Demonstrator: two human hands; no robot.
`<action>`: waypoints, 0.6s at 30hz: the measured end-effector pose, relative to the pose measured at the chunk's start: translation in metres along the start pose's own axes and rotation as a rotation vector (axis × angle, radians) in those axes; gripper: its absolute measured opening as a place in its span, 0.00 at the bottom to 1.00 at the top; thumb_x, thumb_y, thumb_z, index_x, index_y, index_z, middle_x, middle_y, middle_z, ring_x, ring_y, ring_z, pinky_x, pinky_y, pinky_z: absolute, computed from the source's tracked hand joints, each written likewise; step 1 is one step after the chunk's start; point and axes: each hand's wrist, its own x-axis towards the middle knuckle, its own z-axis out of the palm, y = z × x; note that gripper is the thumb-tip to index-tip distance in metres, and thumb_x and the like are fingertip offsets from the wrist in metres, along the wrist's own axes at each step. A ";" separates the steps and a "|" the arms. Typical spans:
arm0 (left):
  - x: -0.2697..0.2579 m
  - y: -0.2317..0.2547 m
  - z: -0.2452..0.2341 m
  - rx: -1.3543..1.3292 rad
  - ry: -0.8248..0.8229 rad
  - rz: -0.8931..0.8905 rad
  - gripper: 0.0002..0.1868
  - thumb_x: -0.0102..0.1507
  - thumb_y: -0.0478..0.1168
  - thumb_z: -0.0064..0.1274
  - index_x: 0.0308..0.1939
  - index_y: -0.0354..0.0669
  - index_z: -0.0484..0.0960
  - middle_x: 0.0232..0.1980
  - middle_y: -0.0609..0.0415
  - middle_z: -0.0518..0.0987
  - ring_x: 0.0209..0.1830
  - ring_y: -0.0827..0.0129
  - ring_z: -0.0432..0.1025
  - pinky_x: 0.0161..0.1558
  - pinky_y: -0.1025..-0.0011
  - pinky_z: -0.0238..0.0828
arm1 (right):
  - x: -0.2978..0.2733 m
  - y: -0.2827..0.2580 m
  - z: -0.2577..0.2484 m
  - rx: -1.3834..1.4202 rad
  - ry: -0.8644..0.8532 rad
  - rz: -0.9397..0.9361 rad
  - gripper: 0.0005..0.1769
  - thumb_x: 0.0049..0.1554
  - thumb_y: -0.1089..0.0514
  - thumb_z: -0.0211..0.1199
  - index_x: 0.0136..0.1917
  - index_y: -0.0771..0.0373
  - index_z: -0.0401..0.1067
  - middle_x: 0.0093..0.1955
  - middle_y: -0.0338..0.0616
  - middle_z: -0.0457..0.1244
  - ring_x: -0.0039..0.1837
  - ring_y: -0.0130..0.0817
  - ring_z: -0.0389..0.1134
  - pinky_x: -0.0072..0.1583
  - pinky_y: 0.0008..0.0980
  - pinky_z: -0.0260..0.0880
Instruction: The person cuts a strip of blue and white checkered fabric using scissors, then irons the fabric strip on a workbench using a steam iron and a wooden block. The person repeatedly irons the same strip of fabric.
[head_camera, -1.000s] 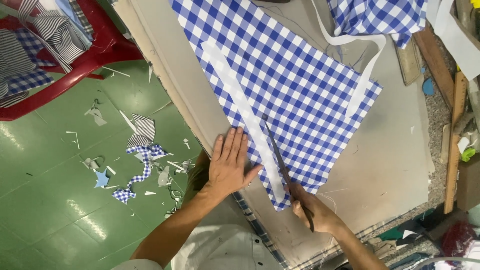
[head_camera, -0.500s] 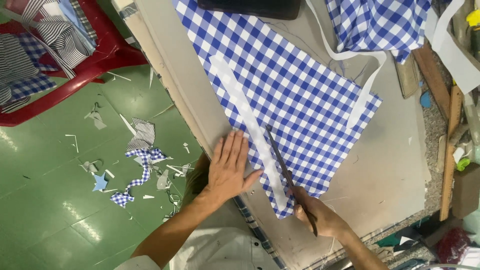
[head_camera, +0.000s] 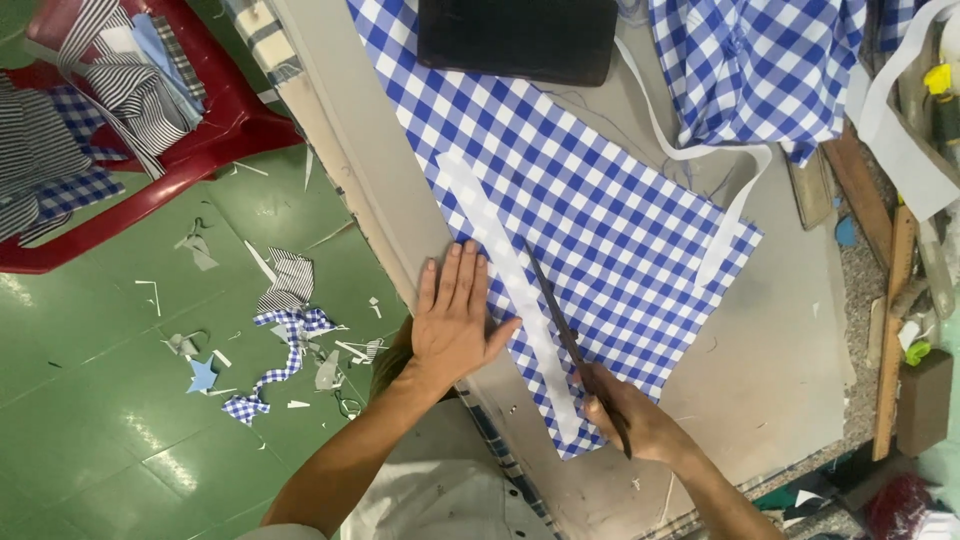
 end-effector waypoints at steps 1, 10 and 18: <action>0.001 -0.001 0.000 0.002 0.004 -0.005 0.46 0.70 0.70 0.35 0.72 0.30 0.71 0.79 0.37 0.59 0.81 0.48 0.51 0.79 0.46 0.40 | 0.004 -0.005 -0.004 -0.006 -0.002 -0.003 0.41 0.53 0.23 0.40 0.62 0.55 0.66 0.30 0.33 0.58 0.31 0.26 0.56 0.36 0.30 0.60; -0.004 0.000 0.011 -0.204 0.042 -0.040 0.47 0.66 0.67 0.43 0.73 0.30 0.63 0.80 0.35 0.56 0.82 0.46 0.47 0.79 0.44 0.28 | 0.044 -0.021 -0.003 -0.078 0.109 -0.132 0.44 0.59 0.26 0.32 0.63 0.65 0.65 0.28 0.57 0.64 0.30 0.47 0.69 0.32 0.40 0.61; -0.001 -0.001 0.006 -0.219 0.084 -0.032 0.45 0.66 0.67 0.43 0.72 0.30 0.65 0.79 0.35 0.60 0.82 0.47 0.50 0.79 0.45 0.31 | 0.051 -0.034 -0.012 -0.032 0.030 -0.099 0.50 0.57 0.21 0.29 0.62 0.67 0.65 0.25 0.48 0.63 0.29 0.41 0.70 0.30 0.36 0.61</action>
